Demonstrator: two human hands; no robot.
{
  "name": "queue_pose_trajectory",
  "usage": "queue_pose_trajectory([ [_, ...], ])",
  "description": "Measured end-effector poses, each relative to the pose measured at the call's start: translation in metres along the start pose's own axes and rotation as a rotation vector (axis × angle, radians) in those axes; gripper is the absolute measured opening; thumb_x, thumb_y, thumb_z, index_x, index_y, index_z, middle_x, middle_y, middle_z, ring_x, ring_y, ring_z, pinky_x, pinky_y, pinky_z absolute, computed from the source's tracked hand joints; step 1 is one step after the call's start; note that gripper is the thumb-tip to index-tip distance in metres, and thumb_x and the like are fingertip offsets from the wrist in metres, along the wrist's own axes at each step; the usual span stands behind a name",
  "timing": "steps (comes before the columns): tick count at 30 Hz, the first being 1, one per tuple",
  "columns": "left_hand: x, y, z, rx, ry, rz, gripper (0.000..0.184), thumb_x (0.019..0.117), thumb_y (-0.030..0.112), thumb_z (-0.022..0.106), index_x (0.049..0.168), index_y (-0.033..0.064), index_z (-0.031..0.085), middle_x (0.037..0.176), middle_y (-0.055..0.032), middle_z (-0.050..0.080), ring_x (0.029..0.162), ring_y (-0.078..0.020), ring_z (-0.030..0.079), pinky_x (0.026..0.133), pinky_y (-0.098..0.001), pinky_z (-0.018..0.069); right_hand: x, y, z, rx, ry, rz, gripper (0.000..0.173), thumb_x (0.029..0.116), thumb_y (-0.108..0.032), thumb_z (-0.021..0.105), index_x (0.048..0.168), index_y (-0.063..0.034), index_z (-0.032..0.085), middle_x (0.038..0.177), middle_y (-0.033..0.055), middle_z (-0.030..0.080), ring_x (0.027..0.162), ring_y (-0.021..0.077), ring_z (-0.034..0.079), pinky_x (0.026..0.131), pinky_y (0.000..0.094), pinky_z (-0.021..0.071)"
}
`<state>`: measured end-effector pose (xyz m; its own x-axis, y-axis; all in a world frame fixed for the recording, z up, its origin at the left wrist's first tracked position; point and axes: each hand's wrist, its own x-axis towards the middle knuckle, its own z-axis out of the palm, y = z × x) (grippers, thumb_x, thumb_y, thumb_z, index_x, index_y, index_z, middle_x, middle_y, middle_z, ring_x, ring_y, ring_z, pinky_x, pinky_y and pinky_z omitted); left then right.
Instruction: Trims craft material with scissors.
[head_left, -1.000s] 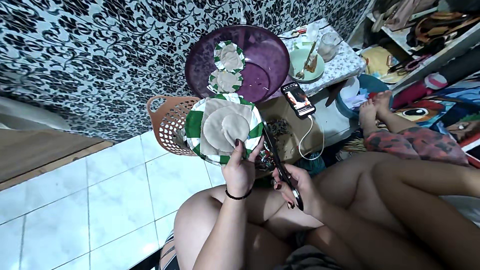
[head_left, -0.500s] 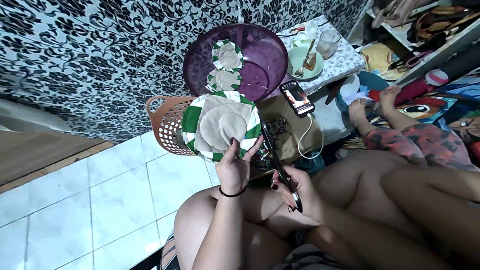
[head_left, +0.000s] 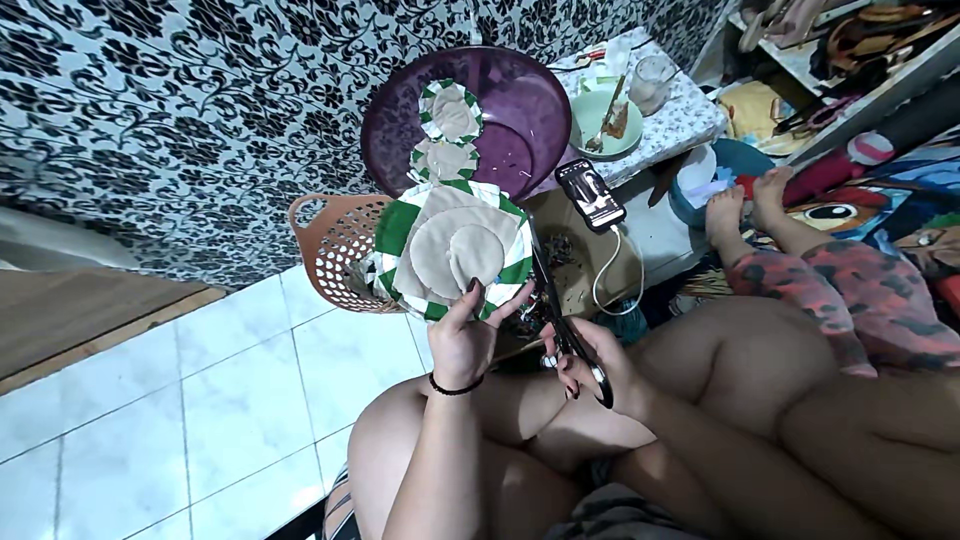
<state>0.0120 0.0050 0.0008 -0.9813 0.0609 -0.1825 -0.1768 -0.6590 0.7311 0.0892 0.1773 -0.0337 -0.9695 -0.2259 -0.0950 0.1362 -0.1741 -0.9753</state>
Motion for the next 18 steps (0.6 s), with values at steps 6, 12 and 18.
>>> queue_pose_trajectory([
  [6, -0.0009, 0.0017, -0.0007, 0.001, -0.026, -0.032, 0.036, 0.1025, 0.002, 0.027, 0.115, 0.0021, 0.06, 0.11, -0.0181, 0.073, 0.1, -0.035, 0.073, 0.086, -0.0559, 0.0618, -0.0003, -0.0086, -0.0008, 0.028, 0.03, 0.058, 0.042, 0.0945, -0.03, 0.069, 0.12, 0.0018, 0.058, 0.089, -0.0029, 0.059, 0.055, 0.0003, 0.053, 0.05, 0.0183, 0.051],
  [12, 0.0003, 0.0042, -0.0021, 0.003, -0.022, -0.047, 0.035, 0.1015, 0.003, 0.028, 0.115, 0.0027, 0.06, 0.111, -0.0178, 0.072, 0.101, -0.0355, 0.073, 0.087, -0.0568, 0.0612, -0.0012, -0.0092, -0.0009, 0.056, 0.028, 0.076, 0.038, 0.0954, -0.03, 0.068, 0.117, 0.0001, 0.058, 0.087, -0.0031, 0.059, 0.053, 0.0006, 0.052, 0.048, 0.0181, 0.0497],
  [18, 0.0024, 0.0086, -0.0035, 0.025, 0.004, -0.059, 0.035, 0.1023, 0.003, 0.027, 0.118, 0.0041, 0.058, 0.112, -0.0161, 0.072, 0.102, -0.0344, 0.073, 0.087, -0.0565, 0.0612, -0.0029, -0.0117, 0.001, 0.057, 0.063, 0.093, 0.027, 0.0956, -0.021, 0.065, 0.112, -0.0002, 0.06, 0.08, -0.0043, 0.057, 0.05, 0.0002, 0.05, 0.046, 0.0178, 0.0486],
])
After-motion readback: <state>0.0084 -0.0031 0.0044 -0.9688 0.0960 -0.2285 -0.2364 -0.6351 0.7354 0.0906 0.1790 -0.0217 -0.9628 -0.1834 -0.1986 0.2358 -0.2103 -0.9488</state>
